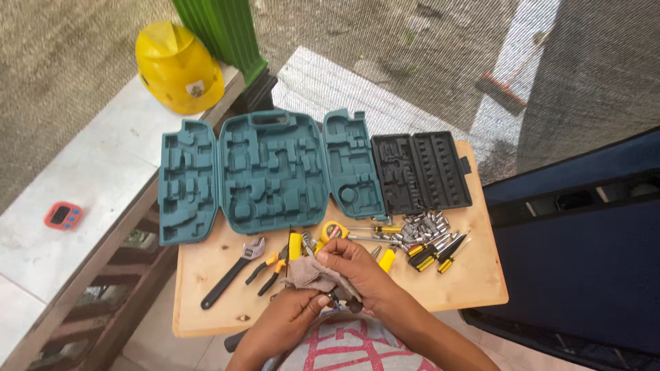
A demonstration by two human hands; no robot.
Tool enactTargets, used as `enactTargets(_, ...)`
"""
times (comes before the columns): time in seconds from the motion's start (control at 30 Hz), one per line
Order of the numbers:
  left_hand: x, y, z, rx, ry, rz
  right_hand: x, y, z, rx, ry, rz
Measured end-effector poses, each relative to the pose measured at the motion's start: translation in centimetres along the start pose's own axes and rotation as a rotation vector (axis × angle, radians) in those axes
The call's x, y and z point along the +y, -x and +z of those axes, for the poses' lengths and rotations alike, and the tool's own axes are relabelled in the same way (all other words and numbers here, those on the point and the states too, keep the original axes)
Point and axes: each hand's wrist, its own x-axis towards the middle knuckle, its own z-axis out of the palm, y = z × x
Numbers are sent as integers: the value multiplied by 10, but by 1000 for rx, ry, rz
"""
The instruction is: The person wipes a hammer with a cloth, places the hammer into a tool case, and wipes the compartments of the tool case with the cloth.
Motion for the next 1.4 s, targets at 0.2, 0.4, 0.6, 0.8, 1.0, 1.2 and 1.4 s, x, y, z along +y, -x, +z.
enactTargets(0.2,-1,-2,-6,187,52,359,-1,-6,-15,-35,132,-162)
enactTargets(0.4,5,-1,-18,331,171,191,-26,4,-9,8,228,-300)
enactTargets(0.6,8,-10,-22,350,131,202,-17,3,6,-40,308,-271)
enactTargets(0.8,-11,-24,-9,343,307,171,2,-6,-17,119,274,-374)
enactTargets(1.0,-19,-28,-4,305,428,235,-5,-18,-19,205,-10,-422)
enactTargets(1.2,-17,-25,-12,380,501,142,-28,9,0,219,220,-301)
enactTargets(1.4,-22,-26,-11,363,420,250,-18,7,5,130,309,-363)
